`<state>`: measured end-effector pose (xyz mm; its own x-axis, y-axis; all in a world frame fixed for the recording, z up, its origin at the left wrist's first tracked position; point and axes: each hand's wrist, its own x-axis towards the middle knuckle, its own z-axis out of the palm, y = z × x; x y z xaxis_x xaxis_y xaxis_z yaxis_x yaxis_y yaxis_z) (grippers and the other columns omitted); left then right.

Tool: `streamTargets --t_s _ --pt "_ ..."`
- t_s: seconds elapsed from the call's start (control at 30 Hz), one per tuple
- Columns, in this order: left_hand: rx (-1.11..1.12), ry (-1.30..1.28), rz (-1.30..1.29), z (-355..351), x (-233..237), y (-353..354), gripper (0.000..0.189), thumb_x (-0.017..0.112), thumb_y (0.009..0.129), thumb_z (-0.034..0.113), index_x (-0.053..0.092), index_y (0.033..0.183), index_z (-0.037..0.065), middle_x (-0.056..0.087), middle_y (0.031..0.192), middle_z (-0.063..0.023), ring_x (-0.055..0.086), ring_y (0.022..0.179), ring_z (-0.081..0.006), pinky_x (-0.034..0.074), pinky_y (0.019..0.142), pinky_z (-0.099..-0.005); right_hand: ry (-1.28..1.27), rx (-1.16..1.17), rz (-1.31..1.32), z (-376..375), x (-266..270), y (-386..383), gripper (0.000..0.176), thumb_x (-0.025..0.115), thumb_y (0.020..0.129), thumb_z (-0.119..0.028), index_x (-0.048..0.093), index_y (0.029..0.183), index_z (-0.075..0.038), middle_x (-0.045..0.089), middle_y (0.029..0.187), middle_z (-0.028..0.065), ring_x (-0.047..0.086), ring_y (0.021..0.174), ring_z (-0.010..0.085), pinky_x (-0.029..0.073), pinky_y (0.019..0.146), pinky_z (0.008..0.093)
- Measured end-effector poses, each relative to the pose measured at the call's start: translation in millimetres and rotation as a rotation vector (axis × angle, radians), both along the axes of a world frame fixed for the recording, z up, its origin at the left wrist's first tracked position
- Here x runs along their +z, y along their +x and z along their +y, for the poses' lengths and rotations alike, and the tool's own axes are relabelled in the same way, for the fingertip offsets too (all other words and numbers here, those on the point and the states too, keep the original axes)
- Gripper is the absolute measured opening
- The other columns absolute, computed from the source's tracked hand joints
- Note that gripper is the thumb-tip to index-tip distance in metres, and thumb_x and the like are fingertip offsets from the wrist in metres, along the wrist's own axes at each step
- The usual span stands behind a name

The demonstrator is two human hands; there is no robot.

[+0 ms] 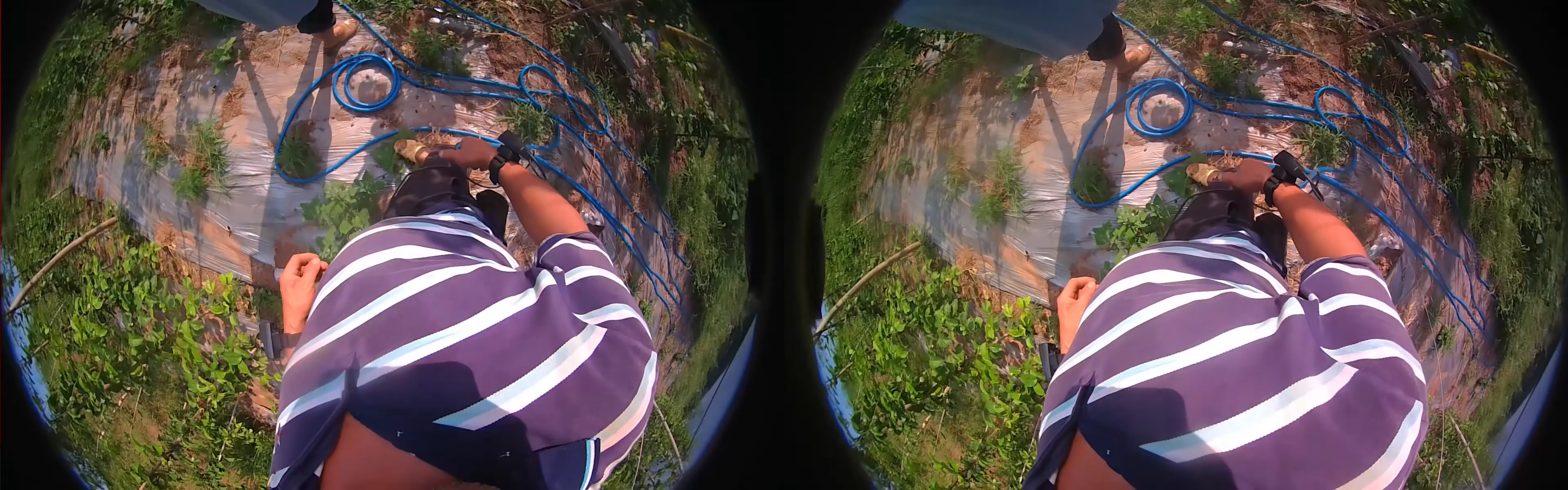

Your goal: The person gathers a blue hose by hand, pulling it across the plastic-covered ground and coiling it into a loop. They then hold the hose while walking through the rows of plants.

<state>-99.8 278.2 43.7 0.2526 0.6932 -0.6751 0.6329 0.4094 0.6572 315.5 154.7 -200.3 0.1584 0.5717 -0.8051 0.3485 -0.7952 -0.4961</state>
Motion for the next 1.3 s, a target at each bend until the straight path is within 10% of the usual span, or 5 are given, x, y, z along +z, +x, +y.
streamTargets --t_s 0.23,0.5,0.63,0.9,1.3 --pt "-0.084 -0.003 -0.015 -2 -18 8 0.018 0.065 0.096 0.016 0.065 0.099 -0.002 0.071 0.086 -0.0076 0.063 0.077 -0.0113 0.051 0.072 -0.0274 0.071 0.086 0.044 -14 -10 -40 0.079 0.070 0.081 -0.060 0.059 0.133 -0.002 0.066 0.124 0.0210 0.060 0.120 0.0351 0.044 0.103 0.0405" --pt "-0.137 0.041 -0.001 0 -23 17 0.021 0.067 0.094 0.017 0.066 0.099 -0.003 0.071 0.086 -0.0079 0.064 0.077 -0.0130 0.051 0.071 -0.0279 0.053 0.116 0.150 -22 -23 -34 0.070 0.065 0.085 -0.055 0.063 0.131 -0.003 0.060 0.135 0.0230 0.057 0.125 0.0371 0.043 0.106 0.0397" --pt "-0.098 0.048 -0.036 2 -26 8 0.020 0.066 0.094 0.017 0.066 0.099 -0.003 0.071 0.086 -0.0084 0.064 0.077 -0.0132 0.051 0.071 -0.0285 0.003 -0.157 0.239 -33 12 -13 0.055 0.061 0.092 -0.055 0.067 0.124 -0.011 0.063 0.085 0.0044 0.055 0.067 0.0130 0.043 0.054 0.0300" --pt "0.008 0.102 -0.154 -10 -29 -17 0.019 0.064 0.095 0.015 0.065 0.100 -0.003 0.071 0.086 -0.0091 0.066 0.077 -0.0119 0.053 0.070 -0.0278 0.063 -0.181 -0.169 -114 -23 25 0.047 0.061 0.090 -0.041 0.069 0.122 -0.008 0.069 0.118 0.0192 0.062 0.117 0.0344 0.046 0.102 0.0401" --pt "0.270 0.200 -0.184 -32 -31 -49 0.020 0.064 0.093 0.014 0.065 0.101 -0.004 0.071 0.086 -0.0097 0.067 0.077 -0.0137 0.054 0.071 -0.0269 -0.091 0.045 -0.144 -53 3 24 0.044 0.074 0.084 -0.039 0.073 0.093 0.004 0.071 0.072 0.0109 0.065 0.056 0.0190 0.051 0.052 0.0332"
